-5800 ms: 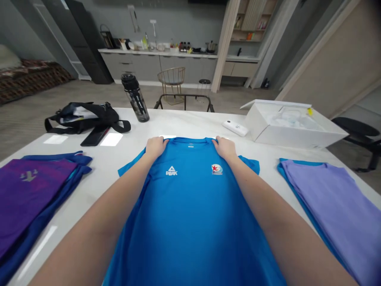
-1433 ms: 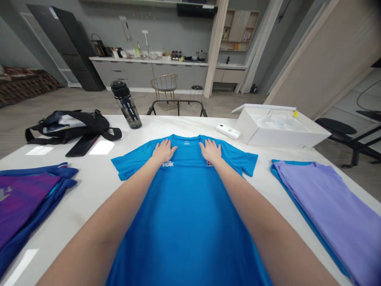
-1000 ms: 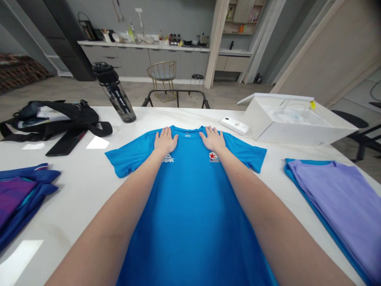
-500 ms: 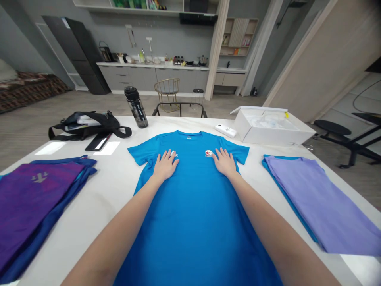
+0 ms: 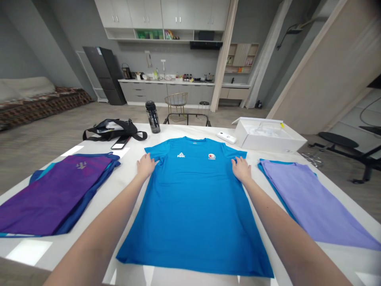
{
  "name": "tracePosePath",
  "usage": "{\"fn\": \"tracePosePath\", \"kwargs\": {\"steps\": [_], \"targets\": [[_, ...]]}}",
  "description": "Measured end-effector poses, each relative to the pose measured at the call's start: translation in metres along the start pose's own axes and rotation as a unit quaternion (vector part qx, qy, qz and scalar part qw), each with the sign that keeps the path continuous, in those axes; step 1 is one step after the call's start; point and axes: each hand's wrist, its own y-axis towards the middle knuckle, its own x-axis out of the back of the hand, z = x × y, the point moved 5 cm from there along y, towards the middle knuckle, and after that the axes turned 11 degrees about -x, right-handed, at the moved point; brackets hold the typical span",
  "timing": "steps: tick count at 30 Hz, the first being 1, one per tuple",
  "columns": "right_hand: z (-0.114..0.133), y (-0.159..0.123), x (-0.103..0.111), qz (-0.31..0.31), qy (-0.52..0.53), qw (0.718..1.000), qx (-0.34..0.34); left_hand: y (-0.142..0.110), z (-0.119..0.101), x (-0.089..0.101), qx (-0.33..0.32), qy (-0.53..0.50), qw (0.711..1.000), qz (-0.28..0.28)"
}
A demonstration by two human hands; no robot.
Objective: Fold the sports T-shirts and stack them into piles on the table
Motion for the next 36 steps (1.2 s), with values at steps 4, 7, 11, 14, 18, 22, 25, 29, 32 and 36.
{"fn": "tracePosePath", "kwargs": {"steps": [4, 7, 11, 14, 18, 22, 25, 29, 32, 36], "targets": [[-0.017, 0.037, -0.003, 0.032, -0.019, 0.999, 0.001, 0.038, 0.021, -0.001, 0.054, 0.016, 0.998, 0.004], [-0.027, 0.054, -0.014, 0.039, -0.049, 0.998, 0.012, 0.059, 0.022, -0.013, 0.065, 0.033, 0.997, -0.003], [-0.034, 0.062, -0.027, 0.01, -0.098, 0.994, 0.052, 0.077, 0.022, -0.031, 0.012, 0.026, 0.999, -0.022], [-0.039, 0.064, -0.033, 0.002, -0.12, 0.988, 0.098, 0.087, 0.029, -0.039, -0.044, 0.019, 0.999, -0.012], [-0.05, 0.074, -0.037, 0.013, -0.118, 0.985, 0.125, 0.101, 0.051, -0.04, -0.082, 0.025, 0.996, -0.018], [-0.058, 0.087, -0.035, 0.025, -0.129, 0.985, 0.116, 0.11, 0.063, -0.036, -0.111, 0.023, 0.993, -0.038], [-0.051, 0.087, -0.024, 0.018, -0.125, 0.987, 0.101, 0.104, 0.046, -0.022, -0.141, 0.041, 0.984, -0.103], [-0.009, 0.044, 0.0, -0.112, -0.072, 0.987, 0.089, 0.058, -0.021, -0.015, -0.265, 0.036, 0.958, -0.105], [0.033, -0.021, -0.01, -0.077, -0.047, 0.985, 0.149, -0.001, -0.073, -0.026, -0.331, 0.016, 0.942, -0.046], [0.049, -0.093, -0.037, 0.031, -0.069, 0.984, 0.16, -0.071, -0.102, -0.046, -0.322, 0.018, 0.945, 0.043]]}}
